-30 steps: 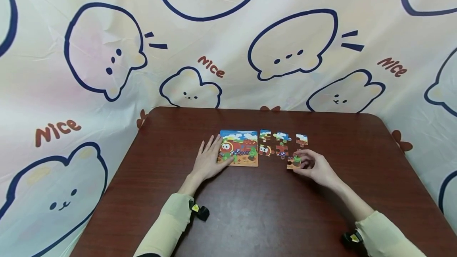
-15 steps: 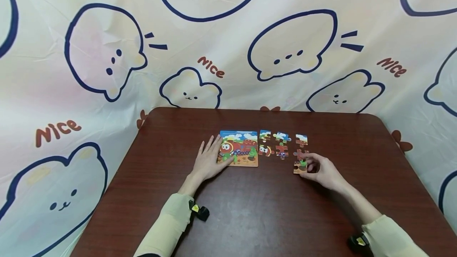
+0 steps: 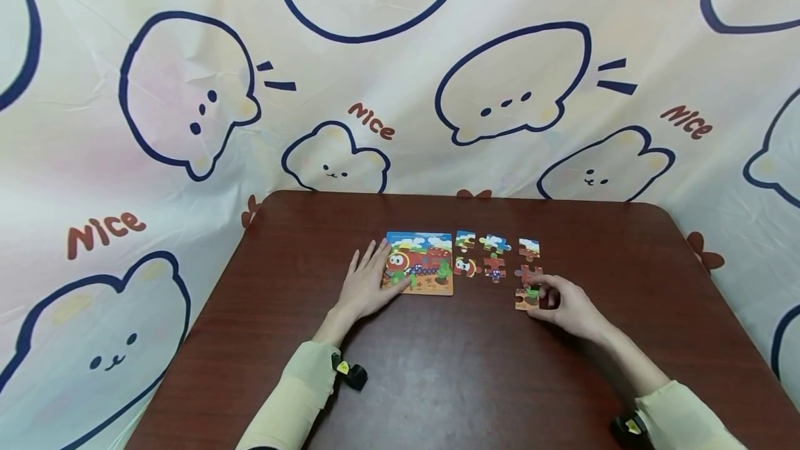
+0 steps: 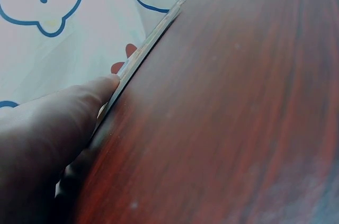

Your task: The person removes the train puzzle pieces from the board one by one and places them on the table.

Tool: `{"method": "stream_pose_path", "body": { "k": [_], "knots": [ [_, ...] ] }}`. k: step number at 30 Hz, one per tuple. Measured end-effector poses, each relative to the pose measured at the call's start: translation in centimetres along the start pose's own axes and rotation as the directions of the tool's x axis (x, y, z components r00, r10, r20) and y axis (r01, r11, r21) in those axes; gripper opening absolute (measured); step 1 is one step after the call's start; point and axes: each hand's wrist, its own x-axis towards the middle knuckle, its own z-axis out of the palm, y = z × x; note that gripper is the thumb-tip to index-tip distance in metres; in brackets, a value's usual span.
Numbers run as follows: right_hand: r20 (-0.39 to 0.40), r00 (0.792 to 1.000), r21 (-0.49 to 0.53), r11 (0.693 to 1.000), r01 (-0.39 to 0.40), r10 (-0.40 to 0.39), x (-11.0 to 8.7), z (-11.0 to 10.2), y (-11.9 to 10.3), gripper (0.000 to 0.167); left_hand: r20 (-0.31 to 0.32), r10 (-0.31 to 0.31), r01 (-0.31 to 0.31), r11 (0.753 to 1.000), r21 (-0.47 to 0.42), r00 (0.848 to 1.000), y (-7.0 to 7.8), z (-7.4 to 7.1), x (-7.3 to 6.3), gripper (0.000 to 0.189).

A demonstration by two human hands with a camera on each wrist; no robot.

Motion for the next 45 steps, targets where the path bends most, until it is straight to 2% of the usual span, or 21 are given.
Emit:
{"method": "stream_pose_path", "body": {
  "k": [7, 16, 23, 39, 45],
  "knots": [
    [-0.036, 0.996, 0.022, 0.996, 0.084, -0.083, -0.2, 0.0, 0.7, 0.049, 0.005, -0.002, 0.002, 1.0, -0.001, 1.0, 0.1, 0.1, -0.1, 0.098],
    [-0.03, 0.999, -0.013, 1.0, -0.015, 0.014, 0.4, -0.5, -0.3, 0.048, 0.003, -0.003, 0.003, 1.0, 0.0, 1.0, 0.1, 0.2, -0.2, 0.099],
    [-0.035, 0.999, 0.058, 0.998, 0.025, -0.023, 2.3, 0.0, -1.5, 0.046, -0.004, -0.003, 0.003, 1.0, -0.001, 1.0, 0.4, -0.1, -0.2, 0.097],
    [0.008, 0.996, 0.195, 0.977, 0.089, -0.093, 7.9, 4.9, -6.7, 0.048, -0.017, 0.019, -0.019, 1.0, 0.005, 1.0, 0.3, -0.1, -0.1, 0.088],
    [0.068, 0.992, 0.251, 0.964, 0.09, -0.11, 9.7, 6.8, -8.5, 0.048, -0.028, 0.021, -0.021, 1.0, -0.011, 0.999, 0.3, -0.2, -0.1, 0.086]
  ]
}}
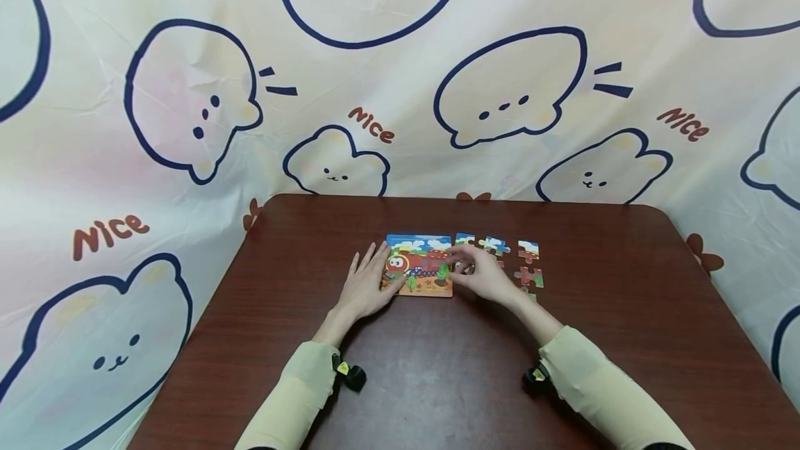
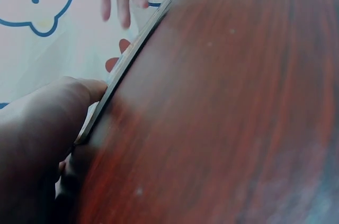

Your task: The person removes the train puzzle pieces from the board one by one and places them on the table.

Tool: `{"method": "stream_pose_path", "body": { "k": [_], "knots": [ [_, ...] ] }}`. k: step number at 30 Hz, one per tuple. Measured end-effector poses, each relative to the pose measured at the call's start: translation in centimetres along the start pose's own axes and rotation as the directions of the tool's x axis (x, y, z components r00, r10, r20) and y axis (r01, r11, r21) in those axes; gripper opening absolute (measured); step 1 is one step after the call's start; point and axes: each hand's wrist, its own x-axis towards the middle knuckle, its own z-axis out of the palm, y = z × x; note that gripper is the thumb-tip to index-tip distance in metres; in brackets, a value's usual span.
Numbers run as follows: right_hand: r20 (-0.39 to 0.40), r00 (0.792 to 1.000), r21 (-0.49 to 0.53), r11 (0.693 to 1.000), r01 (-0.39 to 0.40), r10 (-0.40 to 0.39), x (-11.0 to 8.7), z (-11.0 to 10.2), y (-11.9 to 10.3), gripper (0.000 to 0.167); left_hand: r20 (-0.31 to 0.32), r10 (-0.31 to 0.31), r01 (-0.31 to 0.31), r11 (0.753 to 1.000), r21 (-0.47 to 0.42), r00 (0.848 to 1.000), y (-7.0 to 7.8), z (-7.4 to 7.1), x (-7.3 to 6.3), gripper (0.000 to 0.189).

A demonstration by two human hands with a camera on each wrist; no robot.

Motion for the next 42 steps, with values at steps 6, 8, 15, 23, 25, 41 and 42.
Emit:
{"method": "stream_pose_path", "body": {
  "k": [6, 8, 15, 23, 25, 41, 42],
  "knots": [
    [0.068, 0.998, 0.01, 1.0, -0.001, 0.001, 1.0, 1.8, -0.5, 0.047, 0.014, -0.01, 0.01, 1.0, 0.01, 1.0, -0.1, 0.1, 0.0, 0.086],
    [0.085, 0.996, 0.013, 1.0, 0.004, -0.005, 1.2, 2.3, -0.6, 0.045, 0.015, -0.009, 0.009, 1.0, 0.007, 1.0, -0.1, 0.2, 0.0, 0.083],
    [0.113, 0.993, 0.043, 0.999, 0.028, -0.032, 1.4, 3.2, -0.7, 0.04, 0.014, -0.006, 0.006, 1.0, 0.002, 1.0, -0.2, 0.2, -0.2, 0.077],
    [0.102, 0.994, 0.032, 0.998, -0.051, 0.047, 2.0, 3.6, -0.7, 0.045, 0.003, -0.002, 0.002, 1.0, 0.001, 1.0, -0.4, 0.2, -0.3, 0.078],
    [0.088, 0.994, 0.001, 0.997, -0.071, 0.071, 2.3, 3.8, -1.0, 0.047, 0.005, 0.0, 0.0, 1.0, 0.002, 1.0, -0.3, 0.2, -0.3, 0.079],
    [0.053, 0.987, -0.111, 0.984, -0.143, 0.149, 2.9, 5.2, -2.6, 0.036, 0.009, 0.002, -0.002, 1.0, 0.012, 1.0, -0.2, 0.0, -0.1, 0.079],
    [0.043, 0.989, -0.116, 0.984, -0.132, 0.138, 3.0, 5.3, -2.3, 0.032, 0.011, 0.0, 0.0, 1.0, 0.019, 1.0, -0.2, 0.0, -0.1, 0.079]
  ]
}}
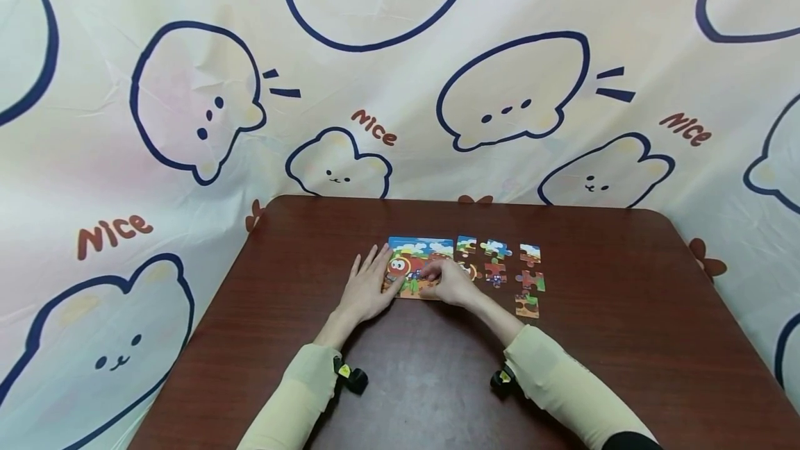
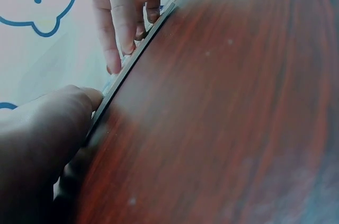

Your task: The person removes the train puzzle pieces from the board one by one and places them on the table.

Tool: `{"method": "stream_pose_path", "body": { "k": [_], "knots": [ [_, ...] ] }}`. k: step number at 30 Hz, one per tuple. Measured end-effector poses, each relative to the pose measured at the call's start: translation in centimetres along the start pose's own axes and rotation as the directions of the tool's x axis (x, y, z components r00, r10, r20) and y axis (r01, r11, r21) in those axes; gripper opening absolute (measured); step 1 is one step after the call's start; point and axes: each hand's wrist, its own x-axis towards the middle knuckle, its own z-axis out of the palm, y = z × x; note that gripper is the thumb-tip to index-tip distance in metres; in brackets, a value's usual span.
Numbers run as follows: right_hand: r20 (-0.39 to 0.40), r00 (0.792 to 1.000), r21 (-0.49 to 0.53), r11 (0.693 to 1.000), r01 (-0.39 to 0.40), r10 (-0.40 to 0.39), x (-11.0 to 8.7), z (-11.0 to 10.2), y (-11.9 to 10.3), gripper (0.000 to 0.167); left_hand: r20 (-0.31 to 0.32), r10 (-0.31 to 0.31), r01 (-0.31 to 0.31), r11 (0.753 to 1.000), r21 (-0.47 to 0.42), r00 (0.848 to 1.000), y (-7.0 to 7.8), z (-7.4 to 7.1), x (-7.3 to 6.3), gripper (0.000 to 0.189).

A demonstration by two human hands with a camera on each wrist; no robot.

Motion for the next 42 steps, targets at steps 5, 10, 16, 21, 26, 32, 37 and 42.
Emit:
{"method": "stream_pose_path", "body": {
  "k": [5, 10, 16, 21, 26, 32, 37, 42],
  "knots": [
    [-0.064, 0.995, -0.04, 0.997, 0.069, -0.071, 0.4, 0.8, 1.4, 0.021, -0.001, -0.007, 0.007, 1.0, 0.022, 1.0, 0.0, 0.1, 0.1, 0.079],
    [-0.097, 0.99, -0.077, 0.992, 0.097, -0.104, -0.1, 0.9, 1.1, 0.017, 0.004, -0.006, 0.006, 1.0, 0.017, 1.0, 0.0, 0.0, -0.1, 0.08],
    [-0.109, 0.994, -0.049, 0.999, 0.017, -0.022, -1.3, 0.2, -0.4, 0.027, -0.002, -0.001, 0.001, 1.0, 0.022, 1.0, 0.0, 0.1, 0.0, 0.079],
    [-0.123, 0.99, 0.016, 0.998, -0.061, 0.062, -1.8, -0.5, -0.9, 0.03, -0.005, -0.006, 0.006, 1.0, 0.021, 1.0, 0.0, 0.1, 0.2, 0.08],
    [-0.108, 0.99, -0.005, 0.996, -0.091, 0.09, -1.5, -0.5, -0.6, 0.043, -0.005, -0.007, 0.007, 1.0, 0.018, 1.0, 0.0, 0.0, 0.3, 0.081],
    [-0.081, 0.993, 0.059, 0.995, -0.08, 0.085, -1.5, -0.5, -0.3, 0.046, -0.002, -0.009, 0.009, 1.0, 0.023, 1.0, 0.1, -0.2, 0.3, 0.081],
    [-0.096, 0.994, 0.067, 0.997, -0.04, 0.046, -1.5, -0.2, 0.2, 0.042, -0.005, -0.003, 0.003, 1.0, 0.019, 1.0, 0.1, -0.2, 0.2, 0.081],
    [-0.132, 0.991, -0.087, 0.996, -0.013, 0.001, -1.9, 0.5, 0.3, 0.048, 0.001, 0.001, -0.001, 1.0, 0.012, 1.0, -0.1, 0.1, 0.1, 0.081]
  ]
}}
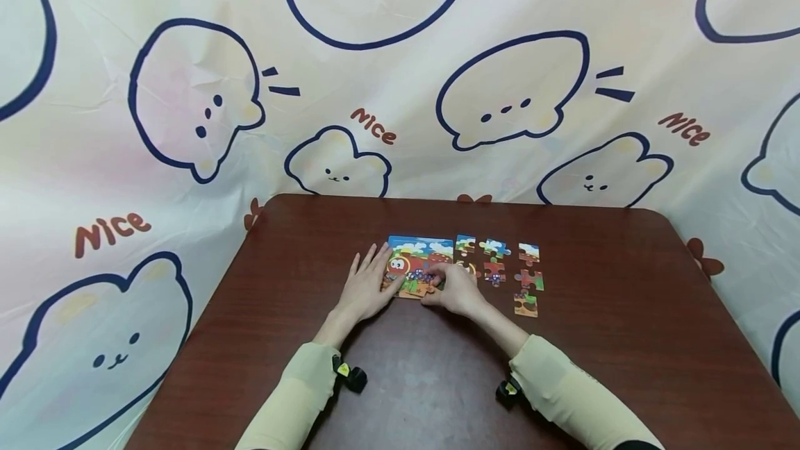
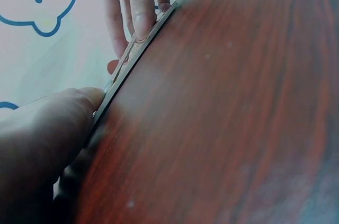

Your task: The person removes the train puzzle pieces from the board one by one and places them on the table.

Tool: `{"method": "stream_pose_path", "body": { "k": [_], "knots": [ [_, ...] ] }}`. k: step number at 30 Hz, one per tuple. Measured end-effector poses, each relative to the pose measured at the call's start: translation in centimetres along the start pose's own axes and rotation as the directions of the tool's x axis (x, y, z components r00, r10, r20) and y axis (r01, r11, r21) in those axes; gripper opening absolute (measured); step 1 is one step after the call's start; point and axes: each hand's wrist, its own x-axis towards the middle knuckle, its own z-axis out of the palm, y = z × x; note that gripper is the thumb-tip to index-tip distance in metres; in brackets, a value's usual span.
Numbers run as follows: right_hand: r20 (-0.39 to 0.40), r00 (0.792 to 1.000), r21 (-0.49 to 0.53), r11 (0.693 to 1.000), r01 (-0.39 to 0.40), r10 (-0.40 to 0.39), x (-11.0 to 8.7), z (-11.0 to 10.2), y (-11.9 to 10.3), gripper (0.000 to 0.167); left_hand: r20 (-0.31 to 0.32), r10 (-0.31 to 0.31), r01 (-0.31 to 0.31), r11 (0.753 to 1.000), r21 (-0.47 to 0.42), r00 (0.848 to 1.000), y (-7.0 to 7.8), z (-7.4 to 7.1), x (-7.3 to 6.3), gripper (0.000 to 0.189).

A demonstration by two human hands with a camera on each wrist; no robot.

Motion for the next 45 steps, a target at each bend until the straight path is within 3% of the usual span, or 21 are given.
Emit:
{"method": "stream_pose_path", "body": {
  "k": [6, 12, 26, 31, 39, 45],
  "knots": [
    [-0.048, 0.999, -0.021, 1.0, -0.004, 0.003, -0.3, 0.5, -0.2, 0.044, -0.007, 0.007, -0.007, 1.0, -0.009, 1.0, 0.0, 0.1, 0.0, 0.081],
    [-0.043, 0.998, 0.107, 0.993, -0.049, 0.054, 0.0, 0.4, 0.1, 0.032, -0.001, 0.001, -0.001, 1.0, -0.002, 1.0, 0.1, 0.0, -0.1, 0.08],
    [0.005, 0.994, 0.266, 0.958, -0.107, 0.109, -0.1, 0.0, -0.5, 0.038, -0.007, -0.001, 0.001, 1.0, -0.016, 1.0, 0.0, 0.0, -0.3, 0.08],
    [0.018, 0.995, 0.321, 0.942, -0.096, 0.095, -0.8, -1.3, 0.0, 0.036, -0.009, 0.005, -0.005, 1.0, -0.015, 1.0, 0.1, 0.0, -0.2, 0.08],
    [0.055, 0.987, 0.426, 0.89, -0.163, 0.154, -2.5, -4.7, 2.0, 0.04, -0.014, 0.002, -0.002, 1.0, -0.01, 1.0, 0.1, 0.0, 0.0, 0.081],
    [0.04, 0.982, 0.383, 0.905, -0.187, 0.186, -4.1, -6.7, 3.7, 0.043, -0.011, -0.003, 0.003, 1.0, -0.004, 1.0, 0.2, 0.2, 0.0, 0.081]
  ]
}}
